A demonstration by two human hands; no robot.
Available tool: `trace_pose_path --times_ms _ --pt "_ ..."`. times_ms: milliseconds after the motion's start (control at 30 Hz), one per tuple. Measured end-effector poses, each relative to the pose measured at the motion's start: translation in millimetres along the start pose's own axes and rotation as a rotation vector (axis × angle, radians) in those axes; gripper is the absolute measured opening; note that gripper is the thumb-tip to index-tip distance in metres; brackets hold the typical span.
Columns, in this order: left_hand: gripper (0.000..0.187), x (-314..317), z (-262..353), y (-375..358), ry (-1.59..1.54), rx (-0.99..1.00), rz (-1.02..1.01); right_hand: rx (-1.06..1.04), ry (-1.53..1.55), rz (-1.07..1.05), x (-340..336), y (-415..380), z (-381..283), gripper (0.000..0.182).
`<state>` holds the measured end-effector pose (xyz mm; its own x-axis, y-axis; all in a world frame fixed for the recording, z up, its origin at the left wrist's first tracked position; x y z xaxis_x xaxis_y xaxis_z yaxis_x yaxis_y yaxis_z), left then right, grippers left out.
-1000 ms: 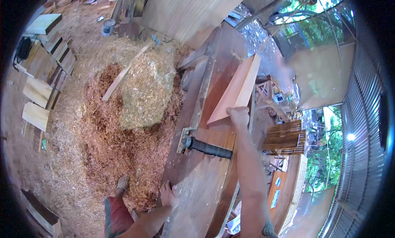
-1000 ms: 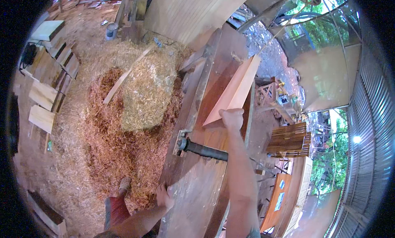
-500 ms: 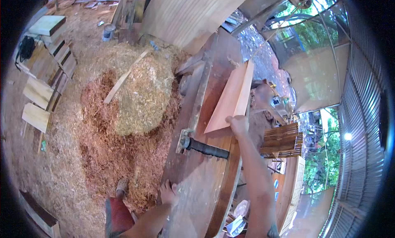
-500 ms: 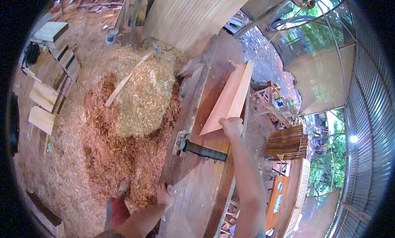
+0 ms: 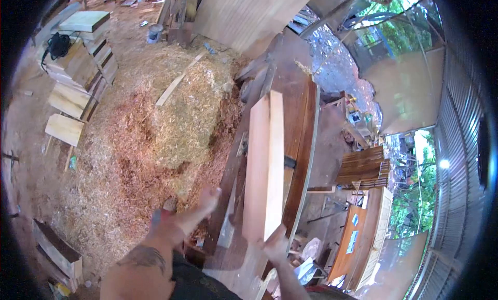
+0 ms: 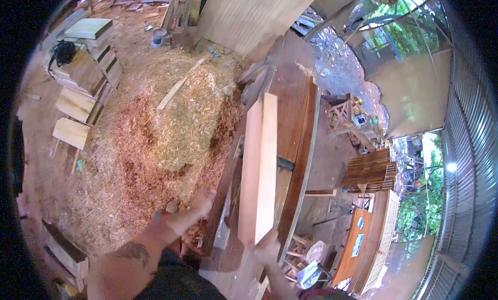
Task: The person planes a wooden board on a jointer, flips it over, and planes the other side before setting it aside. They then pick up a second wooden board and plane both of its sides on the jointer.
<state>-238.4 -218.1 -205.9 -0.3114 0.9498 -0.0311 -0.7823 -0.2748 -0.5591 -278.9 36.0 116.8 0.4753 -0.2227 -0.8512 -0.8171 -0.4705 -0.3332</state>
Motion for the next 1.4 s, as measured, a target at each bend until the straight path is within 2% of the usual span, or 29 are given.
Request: trace_pose_path --times_ms 67,133,167,200,233,267,333,400,467,500,533,567,633,667,733,800,867,900,933,1033,1067,1133,1233,1333,1400 --pt "0.054 -72.1 31.0 -48.3 0.065 -0.053 0.105 0.226 0.151 -0.196 35.5 -89.9 10.3 0.087" --pt "0.054 -126.0 23.6 -80.0 0.097 -0.062 0.178 0.205 0.154 -0.162 67.3 -178.8 24.4 0.091" --pt "0.056 -138.4 9.5 -86.1 0.065 0.019 0.150 0.200 0.136 -0.169 83.8 -222.9 35.5 0.093" --pt "0.057 -144.1 -1.1 -93.4 0.032 0.096 0.119 0.188 0.249 -0.017 101.8 -268.9 45.7 0.092" --pt "0.059 -141.3 2.0 -106.5 0.048 0.096 0.065 0.209 0.268 0.002 113.2 -306.2 51.5 0.092" --pt "0.061 -133.1 9.6 -124.1 0.066 0.091 0.007 0.250 0.265 -0.019 120.2 -341.0 55.0 0.091" --pt "0.067 -75.2 48.7 -176.9 -0.204 0.032 -0.181 0.311 0.257 -0.056 136.2 -406.9 65.2 0.089" --pt "0.073 -3.3 43.7 -201.8 -0.368 0.130 -0.434 0.343 0.239 -0.074 148.5 -462.3 70.5 0.088" --pt "0.076 33.3 84.6 -261.9 -0.008 0.144 -0.350 0.367 0.231 -0.070 161.8 -502.7 73.1 0.087" --pt "0.072 49.1 93.7 -276.0 0.018 0.240 -0.322 0.368 0.229 -0.064 165.9 -518.5 74.2 0.086" --pt "0.069 61.3 97.3 -288.9 0.042 0.336 -0.298 0.366 0.229 -0.053 170.1 -530.9 74.1 0.086" --pt "0.073 69.5 88.0 -287.9 0.171 0.344 -0.229 0.361 0.222 -0.040 174.0 -543.1 74.2 0.085" --pt "0.073 87.0 77.4 -283.1 0.114 0.380 -0.196 0.362 0.218 -0.014 184.6 -555.2 70.1 0.084" --pt "0.072 93.1 72.6 -282.6 0.082 0.397 -0.180 0.431 0.246 -0.025 190.4 -560.9 73.4 0.082" --pt "0.074 93.0 81.2 -293.9 0.001 0.329 -0.227 0.554 0.307 -0.054 204.5 -568.6 74.5 0.077" --pt "0.075 89.5 79.5 -295.2 -0.052 0.235 -0.290 0.490 0.289 0.026 207.7 -567.2 70.7 0.077" --pt "0.074 86.3 88.9 -297.9 0.007 0.322 -0.282 0.431 0.267 0.096 211.8 -572.6 66.8 0.077" --pt "0.074 84.4 87.1 -302.1 0.038 0.305 -0.260 0.543 0.218 -0.029 223.5 -575.8 73.0 0.081" --pt "0.074 83.8 86.7 -304.8 0.068 0.290 -0.238 0.538 0.228 -0.010 225.3 -578.4 72.9 0.081" --pt "0.074 88.8 101.6 -315.0 0.085 0.394 -0.160 0.499 0.304 0.048 216.8 -568.8 73.7 0.081" --pt "0.075 90.8 98.9 -313.5 0.177 0.379 -0.120 0.473 0.364 0.066 212.3 -561.7 75.1 0.082" --pt "0.076 95.4 88.4 -304.8 0.352 0.355 -0.040 0.512 0.365 -0.023 178.0 -548.1 57.7 0.090" --pt "0.081 100.0 88.1 -304.7 0.375 0.443 0.006 0.450 0.192 -0.039 179.4 -551.5 66.1 0.091" --pt "0.075 88.2 126.9 -339.8 0.637 0.870 -0.021 0.522 0.218 -0.050 195.6 -557.9 76.0 0.088" --pt "0.064 79.1 150.6 -377.3 0.729 0.927 -0.183 0.412 0.098 0.189 147.7 -534.2 46.1 0.074"
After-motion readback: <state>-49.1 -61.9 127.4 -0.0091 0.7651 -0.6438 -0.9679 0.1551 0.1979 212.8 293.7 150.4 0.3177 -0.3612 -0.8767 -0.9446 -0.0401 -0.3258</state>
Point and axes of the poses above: each hand's wrist, its own y-axis towards the middle knuckle, its own x-axis out of the palm, z = x × y, the point moved 7 cm from there along y, towards the middle knuckle, and after that the axes turned 15 degrees about -z, right-handed, at the moved point
